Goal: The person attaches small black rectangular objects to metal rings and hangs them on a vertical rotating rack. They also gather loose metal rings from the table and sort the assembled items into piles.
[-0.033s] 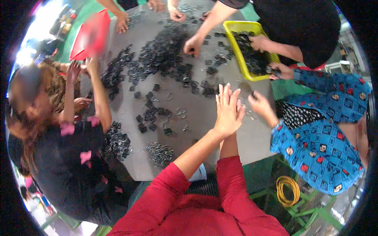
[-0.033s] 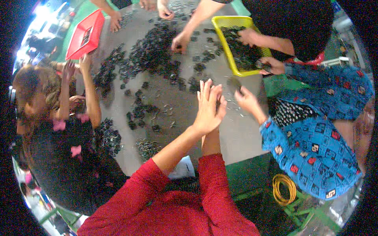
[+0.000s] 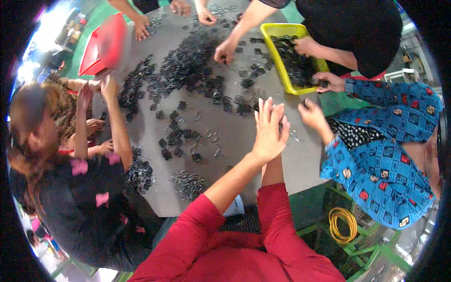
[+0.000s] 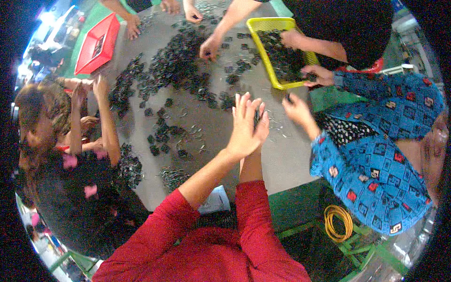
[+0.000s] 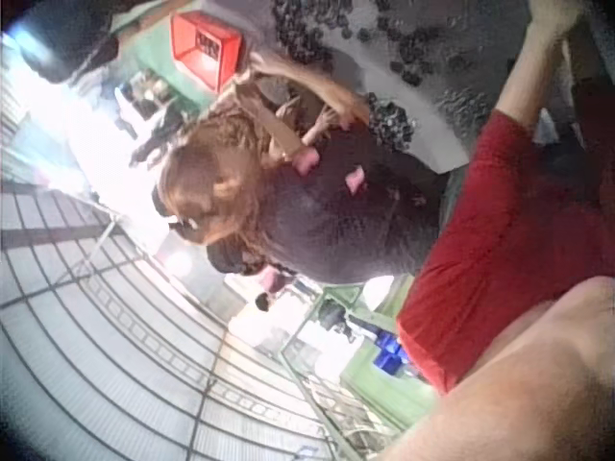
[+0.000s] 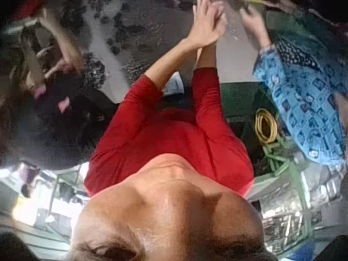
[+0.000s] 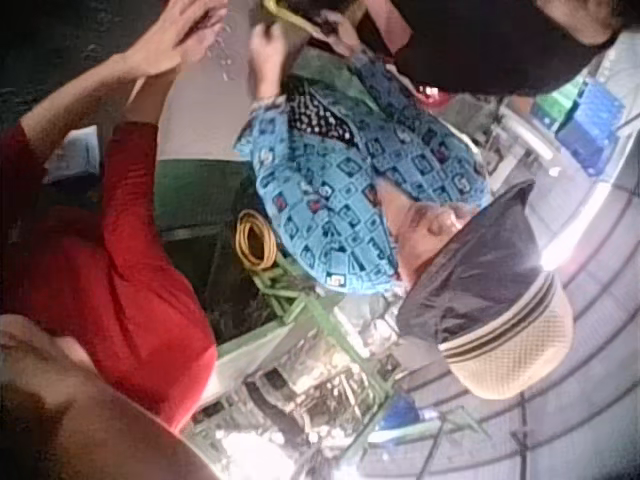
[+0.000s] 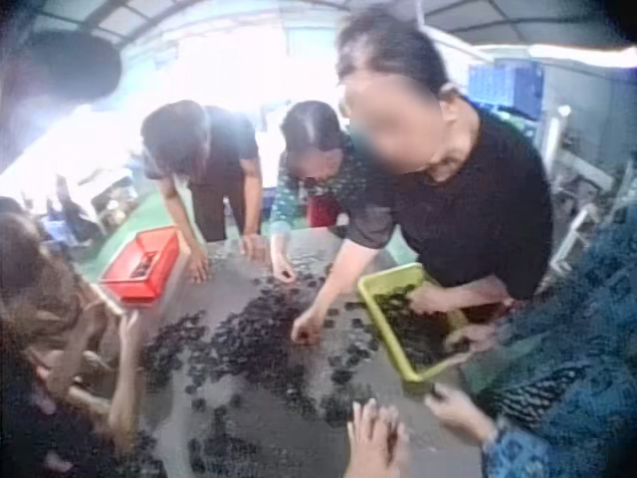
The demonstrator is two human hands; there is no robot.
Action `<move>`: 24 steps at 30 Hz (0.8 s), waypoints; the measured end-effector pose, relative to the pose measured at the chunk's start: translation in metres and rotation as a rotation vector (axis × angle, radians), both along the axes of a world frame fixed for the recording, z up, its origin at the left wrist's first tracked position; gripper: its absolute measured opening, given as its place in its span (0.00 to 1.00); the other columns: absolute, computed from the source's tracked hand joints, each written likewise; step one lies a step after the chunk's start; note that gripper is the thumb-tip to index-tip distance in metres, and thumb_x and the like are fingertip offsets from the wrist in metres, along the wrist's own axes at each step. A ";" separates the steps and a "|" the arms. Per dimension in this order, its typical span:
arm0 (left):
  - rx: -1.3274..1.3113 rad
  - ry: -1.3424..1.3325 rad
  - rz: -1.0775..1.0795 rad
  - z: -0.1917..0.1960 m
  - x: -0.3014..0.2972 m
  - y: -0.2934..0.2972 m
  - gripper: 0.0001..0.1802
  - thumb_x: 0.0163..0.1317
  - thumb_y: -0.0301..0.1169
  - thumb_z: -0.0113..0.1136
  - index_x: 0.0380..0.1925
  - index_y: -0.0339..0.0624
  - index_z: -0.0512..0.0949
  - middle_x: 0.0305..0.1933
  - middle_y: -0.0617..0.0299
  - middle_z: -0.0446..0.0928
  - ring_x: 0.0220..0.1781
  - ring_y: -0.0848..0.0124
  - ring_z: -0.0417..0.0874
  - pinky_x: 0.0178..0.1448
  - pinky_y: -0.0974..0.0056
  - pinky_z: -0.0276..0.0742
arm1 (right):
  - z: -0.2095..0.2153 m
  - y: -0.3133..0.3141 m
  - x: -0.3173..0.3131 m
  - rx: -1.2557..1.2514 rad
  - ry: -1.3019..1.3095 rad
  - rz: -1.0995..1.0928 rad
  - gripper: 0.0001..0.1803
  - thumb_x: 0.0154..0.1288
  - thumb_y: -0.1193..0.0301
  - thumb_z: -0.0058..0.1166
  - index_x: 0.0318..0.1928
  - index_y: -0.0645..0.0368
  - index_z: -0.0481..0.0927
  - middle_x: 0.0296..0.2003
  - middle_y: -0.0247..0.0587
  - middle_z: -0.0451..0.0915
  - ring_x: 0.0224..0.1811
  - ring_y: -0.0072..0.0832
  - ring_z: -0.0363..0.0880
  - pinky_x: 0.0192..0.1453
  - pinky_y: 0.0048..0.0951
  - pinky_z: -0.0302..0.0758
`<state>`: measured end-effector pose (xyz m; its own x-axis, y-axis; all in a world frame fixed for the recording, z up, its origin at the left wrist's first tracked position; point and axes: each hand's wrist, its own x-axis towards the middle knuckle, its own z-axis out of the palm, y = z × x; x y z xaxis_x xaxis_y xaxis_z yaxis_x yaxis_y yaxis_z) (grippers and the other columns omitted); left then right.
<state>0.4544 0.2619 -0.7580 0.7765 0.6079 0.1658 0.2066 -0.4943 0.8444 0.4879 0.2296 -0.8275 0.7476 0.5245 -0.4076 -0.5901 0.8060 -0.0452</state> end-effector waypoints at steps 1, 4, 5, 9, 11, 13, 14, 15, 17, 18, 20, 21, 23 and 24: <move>-0.029 -0.018 -0.011 0.003 0.000 0.005 0.28 0.59 0.33 0.52 0.60 0.42 0.62 0.69 0.41 0.50 0.73 0.41 0.40 0.70 0.39 0.42 | -0.004 -0.002 0.015 0.015 0.023 -0.033 0.14 0.66 0.69 0.44 0.49 0.60 0.73 0.51 0.47 0.74 0.54 0.39 0.72 0.62 0.45 0.67; -0.034 -0.017 0.010 0.009 -0.026 0.022 0.22 0.61 0.32 0.52 0.56 0.39 0.67 0.64 0.45 0.60 0.71 0.48 0.54 0.72 0.53 0.50 | 0.000 0.000 0.070 0.139 0.178 -0.109 0.10 0.65 0.66 0.46 0.40 0.57 0.75 0.45 0.48 0.77 0.48 0.42 0.74 0.59 0.49 0.70; -0.032 -0.033 -0.002 0.007 -0.037 0.029 0.21 0.62 0.31 0.52 0.55 0.39 0.68 0.62 0.47 0.64 0.69 0.51 0.58 0.71 0.55 0.53 | -0.002 -0.001 0.094 0.090 0.162 -0.129 0.11 0.65 0.65 0.45 0.39 0.58 0.77 0.43 0.47 0.77 0.46 0.43 0.76 0.57 0.47 0.71; -0.079 0.142 0.075 -0.022 -0.097 0.051 0.18 0.63 0.28 0.51 0.53 0.41 0.70 0.59 0.52 0.69 0.64 0.58 0.67 0.67 0.59 0.60 | -0.008 0.026 0.192 -0.063 0.177 -0.183 0.15 0.67 0.61 0.38 0.30 0.56 0.74 0.30 0.39 0.76 0.34 0.36 0.75 0.44 0.44 0.75; -0.248 0.199 0.140 -0.034 -0.127 0.052 0.18 0.64 0.30 0.51 0.54 0.40 0.69 0.57 0.58 0.70 0.63 0.65 0.67 0.64 0.58 0.64 | -0.024 0.037 0.243 -0.238 -0.119 -0.100 0.10 0.65 0.64 0.40 0.33 0.53 0.73 0.27 0.33 0.74 0.30 0.33 0.73 0.39 0.41 0.72; -0.361 0.236 0.203 -0.043 -0.161 0.054 0.19 0.64 0.29 0.52 0.55 0.40 0.70 0.58 0.58 0.70 0.62 0.66 0.69 0.62 0.60 0.66 | -0.035 0.061 0.279 -0.658 -0.109 -0.136 0.12 0.67 0.60 0.38 0.38 0.52 0.73 0.39 0.39 0.75 0.44 0.33 0.71 0.54 0.52 0.62; -0.383 0.238 0.240 -0.048 -0.176 0.051 0.18 0.62 0.28 0.52 0.54 0.42 0.70 0.56 0.57 0.71 0.61 0.64 0.70 0.61 0.58 0.67 | -0.043 0.050 0.310 -0.645 -0.190 0.000 0.10 0.66 0.63 0.42 0.41 0.52 0.74 0.34 0.36 0.73 0.41 0.34 0.70 0.49 0.55 0.63; -0.395 0.264 0.319 -0.051 -0.199 0.051 0.18 0.61 0.27 0.53 0.53 0.44 0.71 0.55 0.56 0.72 0.60 0.63 0.71 0.59 0.56 0.69 | -0.029 0.064 0.292 -0.827 -0.278 -0.027 0.13 0.65 0.61 0.45 0.43 0.54 0.74 0.35 0.36 0.73 0.42 0.32 0.69 0.51 0.46 0.66; -0.370 0.313 0.389 -0.057 -0.234 0.048 0.19 0.60 0.26 0.53 0.53 0.45 0.71 0.55 0.58 0.72 0.59 0.64 0.72 0.58 0.57 0.70 | -0.020 0.069 0.270 -1.119 -0.556 -0.064 0.18 0.64 0.61 0.49 0.49 0.58 0.72 0.41 0.38 0.73 0.44 0.31 0.70 0.51 0.37 0.69; -0.365 0.318 0.426 -0.058 -0.247 0.045 0.19 0.60 0.25 0.53 0.53 0.44 0.72 0.55 0.58 0.72 0.59 0.65 0.72 0.58 0.58 0.71 | -0.028 0.060 0.273 -1.211 -0.745 -0.070 0.19 0.65 0.62 0.49 0.51 0.61 0.70 0.45 0.40 0.73 0.45 0.33 0.71 0.51 0.36 0.69; -0.397 0.303 0.498 -0.057 -0.267 0.035 0.18 0.60 0.24 0.52 0.52 0.43 0.73 0.54 0.58 0.73 0.57 0.66 0.74 0.56 0.61 0.72 | -0.050 0.050 0.240 -1.327 -1.073 -0.097 0.18 0.65 0.68 0.50 0.52 0.63 0.68 0.48 0.43 0.74 0.46 0.33 0.73 0.50 0.34 0.70; -0.420 0.275 0.544 -0.050 -0.275 0.031 0.17 0.61 0.23 0.52 0.51 0.41 0.73 0.53 0.58 0.74 0.56 0.66 0.74 0.55 0.63 0.73 | -0.050 0.043 0.199 -1.334 -1.213 -0.125 0.15 0.63 0.72 0.51 0.49 0.63 0.69 0.46 0.43 0.75 0.46 0.31 0.72 0.50 0.32 0.70; -0.416 0.293 0.612 -0.043 -0.291 0.018 0.13 0.62 0.23 0.51 0.47 0.39 0.75 0.48 0.57 0.76 0.52 0.69 0.77 0.52 0.66 0.74 | -0.048 0.022 0.099 -1.279 -1.370 0.230 0.12 0.64 0.71 0.50 0.46 0.63 0.71 0.42 0.42 0.76 0.45 0.29 0.74 0.51 0.30 0.70; -0.437 0.280 0.623 -0.039 -0.300 0.014 0.13 0.62 0.23 0.51 0.46 0.39 0.76 0.47 0.57 0.77 0.51 0.69 0.77 0.51 0.66 0.74 | -0.056 0.012 0.045 -1.103 -1.505 0.378 0.10 0.62 0.73 0.51 0.43 0.62 0.73 0.41 0.42 0.77 0.45 0.32 0.76 0.51 0.31 0.71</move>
